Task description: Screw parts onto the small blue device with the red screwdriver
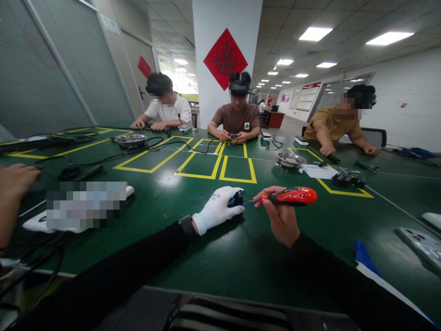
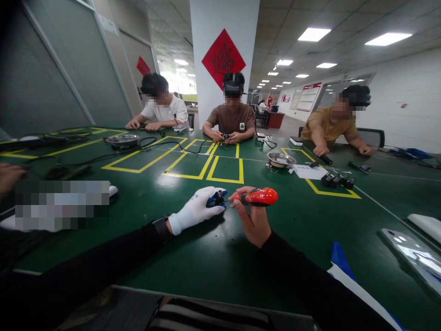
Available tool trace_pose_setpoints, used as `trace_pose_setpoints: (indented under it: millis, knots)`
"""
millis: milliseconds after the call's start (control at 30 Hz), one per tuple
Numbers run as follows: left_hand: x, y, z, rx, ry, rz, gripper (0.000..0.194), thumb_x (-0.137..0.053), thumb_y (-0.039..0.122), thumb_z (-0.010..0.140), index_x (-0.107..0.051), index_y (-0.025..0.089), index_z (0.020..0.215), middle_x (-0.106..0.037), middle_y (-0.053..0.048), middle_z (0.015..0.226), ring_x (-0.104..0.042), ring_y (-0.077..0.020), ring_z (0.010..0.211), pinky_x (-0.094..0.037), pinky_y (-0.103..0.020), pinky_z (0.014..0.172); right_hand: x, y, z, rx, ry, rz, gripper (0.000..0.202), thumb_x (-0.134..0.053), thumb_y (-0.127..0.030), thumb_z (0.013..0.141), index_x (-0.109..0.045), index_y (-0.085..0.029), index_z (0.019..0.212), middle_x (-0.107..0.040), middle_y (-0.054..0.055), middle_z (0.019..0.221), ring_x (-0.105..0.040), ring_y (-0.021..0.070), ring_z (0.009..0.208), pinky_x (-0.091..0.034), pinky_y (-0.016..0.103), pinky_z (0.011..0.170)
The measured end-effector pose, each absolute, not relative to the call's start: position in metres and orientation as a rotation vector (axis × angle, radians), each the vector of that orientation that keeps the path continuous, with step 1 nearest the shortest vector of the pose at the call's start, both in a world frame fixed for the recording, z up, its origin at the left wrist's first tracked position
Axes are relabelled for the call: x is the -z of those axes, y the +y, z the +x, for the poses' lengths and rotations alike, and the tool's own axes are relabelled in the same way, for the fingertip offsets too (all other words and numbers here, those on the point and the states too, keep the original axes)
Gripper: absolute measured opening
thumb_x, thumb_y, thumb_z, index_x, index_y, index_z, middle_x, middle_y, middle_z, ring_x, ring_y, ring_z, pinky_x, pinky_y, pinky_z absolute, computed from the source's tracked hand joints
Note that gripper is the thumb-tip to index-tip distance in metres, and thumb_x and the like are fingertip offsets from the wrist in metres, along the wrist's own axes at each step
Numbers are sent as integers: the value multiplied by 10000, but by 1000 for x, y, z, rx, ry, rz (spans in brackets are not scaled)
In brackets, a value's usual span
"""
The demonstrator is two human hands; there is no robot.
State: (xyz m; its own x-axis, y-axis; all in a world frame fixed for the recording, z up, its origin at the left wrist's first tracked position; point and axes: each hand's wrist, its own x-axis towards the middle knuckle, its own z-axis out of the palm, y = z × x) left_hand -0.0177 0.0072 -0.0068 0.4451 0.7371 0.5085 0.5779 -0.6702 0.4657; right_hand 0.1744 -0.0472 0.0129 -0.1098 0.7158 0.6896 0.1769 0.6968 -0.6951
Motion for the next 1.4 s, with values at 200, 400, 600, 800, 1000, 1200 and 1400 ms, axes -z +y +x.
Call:
trace_pose_setpoints:
  millis: [200, 400, 600, 800, 1000, 1200, 1400]
  knots:
    - [1, 4, -15, -980, 1105, 2225, 300, -622, 331, 757, -624, 187, 1021, -677, -21, 927, -626, -179, 808, -485, -292, 763, -21, -49, 176, -394, -1677, -753, 81, -567, -235, 853, -547, -220, 931, -601, 65, 1020, -584, 218, 948, -455, 422, 844]
    - [-2, 1, -14, -976, 1130, 2168, 249, -627, 324, 738, -633, 181, 941, -675, -5, 841, -618, -163, 730, -474, -269, 691, -27, -45, 168, -798, -1506, -558, 212, -627, -221, 821, -416, -242, 832, -628, -18, 816, -607, 149, 679, -509, 383, 727]
    - [-3, 2, -13, -985, 1210, 2226, 255, -655, 348, 708, -647, 187, 905, -670, -11, 854, -603, -174, 772, -467, -272, 708, -24, -39, 165, -938, -1435, -537, 225, -502, -319, 893, -430, -287, 1104, -522, -37, 764, -549, 133, 657, -483, 384, 767]
    - [-1, 3, -15, -930, 1214, 2246, 277, -626, 356, 739, -643, 211, 975, -675, -11, 880, -618, -187, 787, -486, -298, 727, -23, -40, 180, -374, -1754, -722, 149, -536, -272, 860, -592, -233, 992, -554, 61, 1053, -520, 234, 1037, -397, 420, 919]
    - [5, 5, -17, -941, 1261, 2402, 596, -655, 455, 707, -530, 239, 1249, -586, -65, 1229, -503, -292, 1172, -343, -444, 1041, -12, -23, 186, -412, -1321, -773, 135, -499, -298, 889, -561, -217, 978, -577, 20, 892, -539, 124, 647, -442, 298, 624]
    - [9, 13, -20, -950, 1339, 2475, 712, -699, 494, 650, -495, 242, 1285, -573, -54, 1261, -355, -323, 1310, -159, -488, 1138, 1, -1, 192, -694, -1048, -824, 170, -600, -318, 821, -583, -193, 934, -633, 9, 831, -579, 106, 626, -476, 262, 608]
    - [12, 17, -21, -996, 1306, 2500, 777, -674, 508, 664, -418, 225, 1341, -477, -73, 1360, -359, -283, 1312, -137, -458, 1157, 10, 1, 188, -1016, -842, -822, 194, -681, -294, 736, -592, -187, 870, -669, 27, 895, -640, 121, 706, -522, 251, 647]
